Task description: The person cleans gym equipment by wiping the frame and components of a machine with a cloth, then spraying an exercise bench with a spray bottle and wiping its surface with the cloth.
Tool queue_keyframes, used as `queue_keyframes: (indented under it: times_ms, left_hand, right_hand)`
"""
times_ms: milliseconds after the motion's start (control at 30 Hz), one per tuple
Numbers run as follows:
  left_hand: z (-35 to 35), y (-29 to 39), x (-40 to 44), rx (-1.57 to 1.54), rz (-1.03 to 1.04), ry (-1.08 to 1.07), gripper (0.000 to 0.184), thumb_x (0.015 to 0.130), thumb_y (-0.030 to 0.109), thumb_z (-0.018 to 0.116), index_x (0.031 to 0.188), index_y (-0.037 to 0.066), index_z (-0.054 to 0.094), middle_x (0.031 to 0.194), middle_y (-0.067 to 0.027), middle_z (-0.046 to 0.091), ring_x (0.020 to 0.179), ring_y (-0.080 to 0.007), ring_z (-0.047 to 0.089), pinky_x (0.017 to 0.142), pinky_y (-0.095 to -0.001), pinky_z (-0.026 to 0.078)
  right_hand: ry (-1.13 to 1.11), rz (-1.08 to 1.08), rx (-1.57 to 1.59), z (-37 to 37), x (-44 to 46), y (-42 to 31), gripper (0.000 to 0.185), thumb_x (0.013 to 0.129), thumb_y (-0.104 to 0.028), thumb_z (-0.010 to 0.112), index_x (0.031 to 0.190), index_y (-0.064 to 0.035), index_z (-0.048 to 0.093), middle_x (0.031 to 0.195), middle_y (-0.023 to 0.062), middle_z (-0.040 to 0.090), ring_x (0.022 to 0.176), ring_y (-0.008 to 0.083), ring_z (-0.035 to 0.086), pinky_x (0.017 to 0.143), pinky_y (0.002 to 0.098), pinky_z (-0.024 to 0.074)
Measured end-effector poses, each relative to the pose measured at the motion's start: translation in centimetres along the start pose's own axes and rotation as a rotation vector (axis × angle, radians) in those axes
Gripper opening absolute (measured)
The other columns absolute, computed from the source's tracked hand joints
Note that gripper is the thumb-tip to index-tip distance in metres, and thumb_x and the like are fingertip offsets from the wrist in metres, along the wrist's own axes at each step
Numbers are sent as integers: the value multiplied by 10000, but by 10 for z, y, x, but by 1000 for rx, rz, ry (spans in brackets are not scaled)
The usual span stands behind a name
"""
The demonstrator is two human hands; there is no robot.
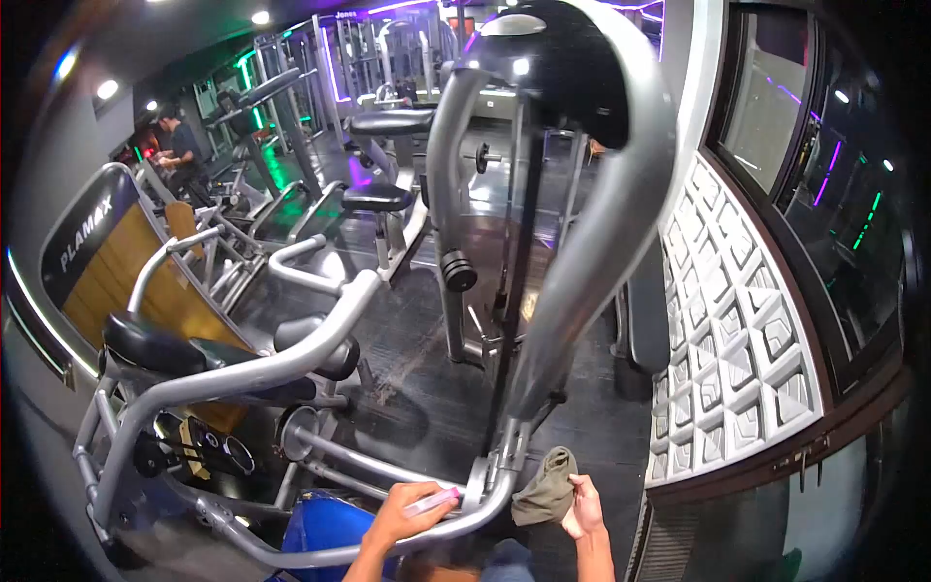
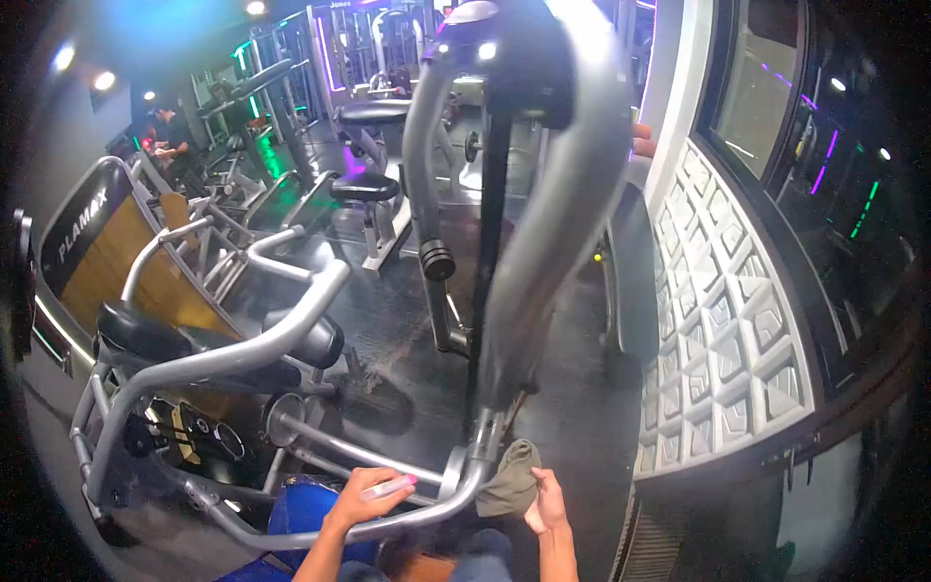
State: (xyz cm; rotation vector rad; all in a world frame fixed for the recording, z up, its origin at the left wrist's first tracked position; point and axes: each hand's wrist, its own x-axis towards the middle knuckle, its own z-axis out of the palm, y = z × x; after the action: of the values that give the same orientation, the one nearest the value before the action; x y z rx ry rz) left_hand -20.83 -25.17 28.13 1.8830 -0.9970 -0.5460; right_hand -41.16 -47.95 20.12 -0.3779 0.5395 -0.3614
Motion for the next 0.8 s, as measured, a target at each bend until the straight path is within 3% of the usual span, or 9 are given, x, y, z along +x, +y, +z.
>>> queue_keyframes:
  times_ms: [100,200,333,467,567,633,800]
  left_hand:
    - [36,20,10,27,-100,61,198,850,206,745,835,12,709,661,-59,644,603,-77,552,556,-270,443]
    - [68,40,28,72,-160,105,207,855,205,732,803,13,677,647,-68,619,604,-83,541,560,-280,427]
    - [94,74,44,90,-184,137,203,842,193,733,779,18,652,652,-84,617,591,-108,560,559,-298,433]
    - [116,92,43,62,-115,199,186,837,201,743,803,32,673,658,-94,629,579,-134,588,557,-297,446]
    - [127,106,30,65,-128,238,183,843,214,743,826,39,689,674,-92,641,599,-137,608,572,-283,459]
    - [135,126,22,38,-162,187,176,840,190,754,824,24,699,674,-58,647,625,-83,583,576,-270,456]
    - [163,134,-4,43,-87,290,185,850,209,748,814,36,694,662,-52,625,614,-89,569,570,-272,445]
  right_hand:
    - [-13,-9,40,-46,7,-42,494,930,-269,389,1297,33,521,1267,213,608,1174,365,590,1054,526,430]
    - [-78,77,146,-70,-2,-74,492,949,-307,357,1301,-2,517,1252,183,610,1159,353,590,1040,512,432]
    - [-1,126,165,-98,1,-75,467,992,-330,356,1287,-26,552,1207,151,644,1107,327,620,1018,503,455]
    - [69,88,127,-92,0,-76,453,988,-366,460,1266,-21,553,1170,160,653,1081,322,634,973,494,495]
    - [-60,129,206,-91,3,-90,482,975,-392,467,1272,-19,544,1169,164,646,1075,333,634,952,528,502]
    - [-70,138,185,-80,-1,-109,485,959,-395,466,1257,-20,544,1164,168,638,1068,343,634,914,530,526]
    - [-76,223,124,-112,12,-145,418,933,-366,469,1179,-44,572,1115,139,639,924,274,639,747,395,572]
